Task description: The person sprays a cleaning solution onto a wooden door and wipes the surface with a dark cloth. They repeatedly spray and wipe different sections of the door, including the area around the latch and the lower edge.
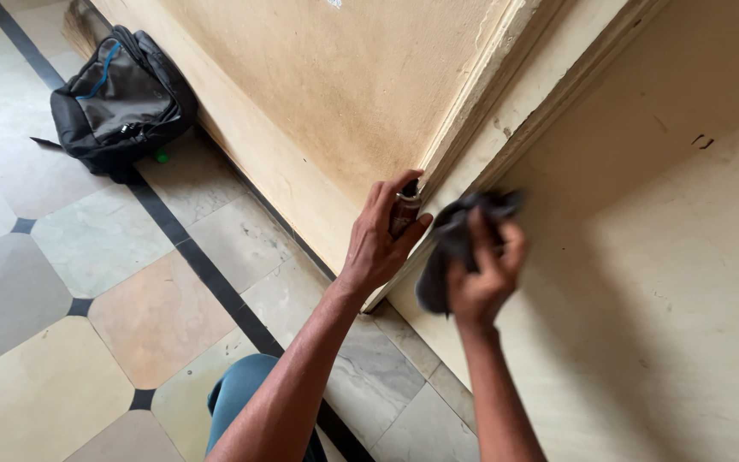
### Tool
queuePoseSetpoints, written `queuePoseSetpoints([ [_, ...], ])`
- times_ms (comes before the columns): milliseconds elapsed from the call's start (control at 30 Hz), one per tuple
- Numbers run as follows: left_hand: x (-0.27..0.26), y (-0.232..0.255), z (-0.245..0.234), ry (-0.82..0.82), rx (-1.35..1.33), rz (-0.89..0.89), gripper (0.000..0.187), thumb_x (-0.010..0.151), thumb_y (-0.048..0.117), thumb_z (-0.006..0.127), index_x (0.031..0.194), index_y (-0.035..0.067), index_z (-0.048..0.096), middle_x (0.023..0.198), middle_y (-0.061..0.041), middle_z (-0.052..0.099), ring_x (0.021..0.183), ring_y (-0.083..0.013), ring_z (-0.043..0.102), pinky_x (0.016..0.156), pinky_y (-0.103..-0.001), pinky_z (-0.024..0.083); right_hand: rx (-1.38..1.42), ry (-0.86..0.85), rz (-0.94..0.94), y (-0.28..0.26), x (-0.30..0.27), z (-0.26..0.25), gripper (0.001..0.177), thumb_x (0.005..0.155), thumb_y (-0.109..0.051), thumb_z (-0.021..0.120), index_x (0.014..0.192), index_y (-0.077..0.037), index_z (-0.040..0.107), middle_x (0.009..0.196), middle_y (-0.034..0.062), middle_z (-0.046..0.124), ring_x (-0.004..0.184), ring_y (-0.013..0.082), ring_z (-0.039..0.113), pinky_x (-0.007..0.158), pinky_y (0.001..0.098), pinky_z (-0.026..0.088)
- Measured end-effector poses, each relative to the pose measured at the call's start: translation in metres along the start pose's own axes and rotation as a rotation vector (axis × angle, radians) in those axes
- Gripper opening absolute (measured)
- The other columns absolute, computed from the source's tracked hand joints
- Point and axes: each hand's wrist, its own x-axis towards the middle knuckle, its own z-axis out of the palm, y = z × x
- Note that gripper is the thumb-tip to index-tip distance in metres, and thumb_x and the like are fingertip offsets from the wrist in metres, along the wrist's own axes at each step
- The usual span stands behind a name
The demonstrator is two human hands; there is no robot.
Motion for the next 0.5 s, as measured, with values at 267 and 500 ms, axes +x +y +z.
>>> queuePoseSetpoints([
  [267, -0.001, 0.001, 0.008, 0.006, -0.002, -0.122, 0.061, 0.099, 0.028, 0.071, 0.150, 0.019, 0.039, 0.104, -0.011, 0.071, 0.090, -0.0253, 0.071, 0.078, -0.041, 0.057, 0.104, 0.181, -0.052, 0.004, 0.051, 0.005, 0.040, 0.098, -0.016, 0.078, 0.134, -0.004, 0.068, 0.143, 0.0166, 0.052, 0.130, 0.0346, 0.058, 0.109, 0.0441, 0.054],
  [500, -0.008, -0.001, 0.005, 0.027, -0.485, -0.198, 0.053, 0.105, 0.022, 0.064, 0.151, 0.017, 0.038, 0.124, -0.010, 0.065, 0.103, -0.0184, 0.067, 0.086, -0.035, 0.058, 0.067, -0.154, 0.192, 0.010, -0.062, 0.021, 0.037, 0.090, -0.005, 0.075, 0.127, -0.004, 0.073, 0.132, 0.0180, 0.062, 0.120, 0.0332, 0.065, 0.103, 0.0395, 0.053],
])
